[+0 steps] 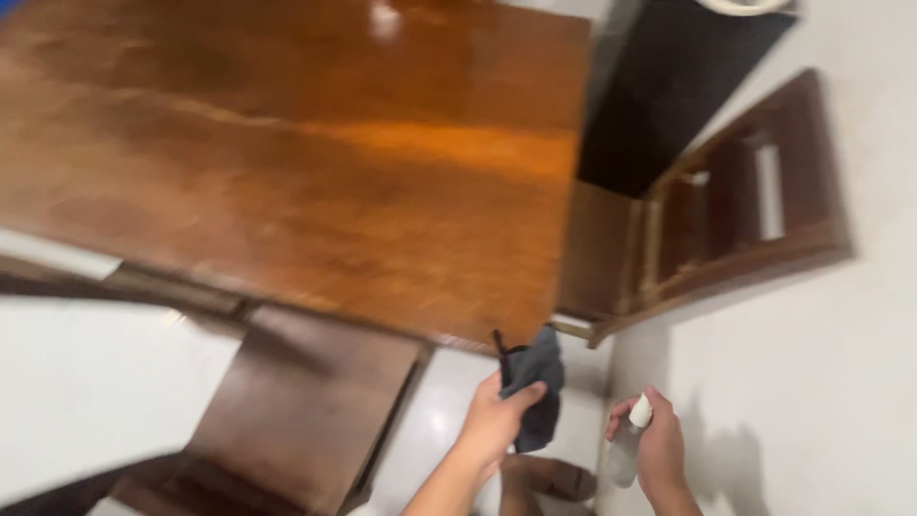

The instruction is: The person cleans a wooden dining table and chairs using a spray bottle and a cloth. They wipe the table surface and then move to clean the chairs, spraying cleaner and wiping the backrests and seats.

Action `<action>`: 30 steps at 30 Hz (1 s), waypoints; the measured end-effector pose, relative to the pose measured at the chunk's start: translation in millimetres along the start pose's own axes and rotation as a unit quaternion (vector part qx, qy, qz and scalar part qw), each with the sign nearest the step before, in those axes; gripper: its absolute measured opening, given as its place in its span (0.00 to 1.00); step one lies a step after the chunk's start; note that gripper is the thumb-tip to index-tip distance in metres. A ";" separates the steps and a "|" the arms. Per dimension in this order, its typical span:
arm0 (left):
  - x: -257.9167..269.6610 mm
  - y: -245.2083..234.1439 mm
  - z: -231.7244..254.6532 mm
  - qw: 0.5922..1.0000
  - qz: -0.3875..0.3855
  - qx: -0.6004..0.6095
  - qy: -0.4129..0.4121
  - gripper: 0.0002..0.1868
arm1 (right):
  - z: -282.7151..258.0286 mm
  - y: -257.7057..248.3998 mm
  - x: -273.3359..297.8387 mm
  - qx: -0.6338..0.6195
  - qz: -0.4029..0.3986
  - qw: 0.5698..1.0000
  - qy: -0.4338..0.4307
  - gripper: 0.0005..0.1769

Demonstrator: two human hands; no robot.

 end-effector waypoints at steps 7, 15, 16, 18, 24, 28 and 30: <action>128.0 -118.1 39.3 0.966 0.245 0.021 0.079 0.18 | 52.8 105.3 53.9 0.068 -0.155 0.985 0.038 0.32; 229.4 -183.4 89.8 0.904 0.372 0.053 0.204 0.20 | 23.9 222.6 134.0 0.153 -0.341 0.928 0.017 0.29; 239.4 -186.2 96.3 0.894 0.385 0.053 0.225 0.20 | 18.3 232.2 140.0 0.171 -0.352 0.920 0.000 0.30; 258.4 -193.7 107.6 0.876 0.413 0.045 0.246 0.20 | 8.7 248.3 146.7 0.204 -0.360 0.910 -0.021 0.31; 332.0 -229.7 147.9 0.818 0.497 0.035 0.287 0.20 | -8.0 280.0 161.6 0.225 -0.364 0.904 0.013 0.31; 380.7 -277.4 179.0 0.787 0.517 0.038 0.334 0.19 | -15.2 307.6 177.0 0.227 -0.376 0.898 0.031 0.31; 400.4 -307.5 191.4 0.780 0.500 0.077 0.368 0.19 | -15.4 326.2 187.7 0.224 -0.380 0.897 0.029 0.30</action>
Point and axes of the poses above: each hand's wrist, its own x-axis away from the middle knuckle, its own y-axis out of the palm, z = x × y, the point moved 6 cm from there along -x, towards the middle knuckle, and after that the axes turned 9 degrees about y, right-handed, at the moved point
